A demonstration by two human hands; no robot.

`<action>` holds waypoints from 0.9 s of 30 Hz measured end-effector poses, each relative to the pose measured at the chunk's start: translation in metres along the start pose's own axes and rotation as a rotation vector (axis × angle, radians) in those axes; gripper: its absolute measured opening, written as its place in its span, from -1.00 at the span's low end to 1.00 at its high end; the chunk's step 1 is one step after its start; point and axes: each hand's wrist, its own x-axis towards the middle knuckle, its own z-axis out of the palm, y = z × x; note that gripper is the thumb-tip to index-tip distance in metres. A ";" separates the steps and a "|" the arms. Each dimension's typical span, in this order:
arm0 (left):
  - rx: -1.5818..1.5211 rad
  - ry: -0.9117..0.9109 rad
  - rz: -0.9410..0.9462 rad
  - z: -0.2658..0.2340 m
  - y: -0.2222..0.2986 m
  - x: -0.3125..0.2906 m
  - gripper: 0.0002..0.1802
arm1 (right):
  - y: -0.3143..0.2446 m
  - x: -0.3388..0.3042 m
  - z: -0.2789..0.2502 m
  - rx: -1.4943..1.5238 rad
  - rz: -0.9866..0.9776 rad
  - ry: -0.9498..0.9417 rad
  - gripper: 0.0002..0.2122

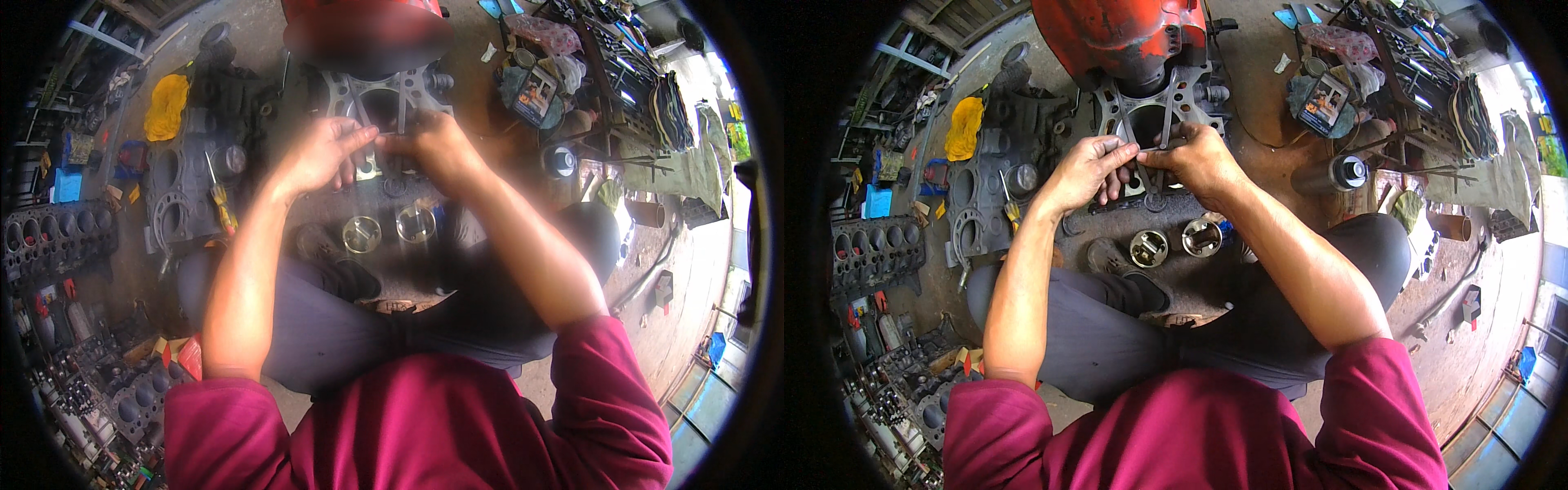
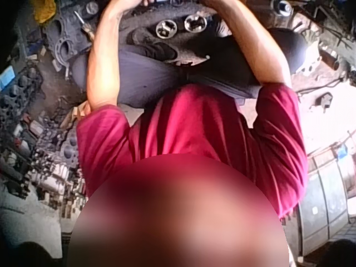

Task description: The person uses a caliper to measure the internal diameter of an engine block cylinder. They repeatedly adjust the caliper and reposition it inside the cylinder to take measurements.

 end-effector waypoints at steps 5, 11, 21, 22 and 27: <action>-0.006 0.006 0.002 0.000 0.001 -0.002 -0.64 | -0.004 -0.002 0.001 -0.014 0.000 0.005 -0.65; -0.014 0.003 0.008 0.000 0.001 -0.002 -0.64 | -0.006 -0.004 0.002 -0.020 0.003 0.020 -0.65; -0.009 0.004 0.008 0.000 0.001 -0.001 -0.65 | -0.006 -0.004 0.002 0.025 0.014 0.010 -0.63; -0.014 0.004 0.007 0.000 0.000 -0.001 -0.65 | -0.006 -0.005 0.002 0.016 0.011 0.009 -0.63; -0.011 -0.002 0.006 0.000 -0.001 -0.001 -0.65 | -0.006 -0.004 0.002 -0.025 0.026 0.011 -0.64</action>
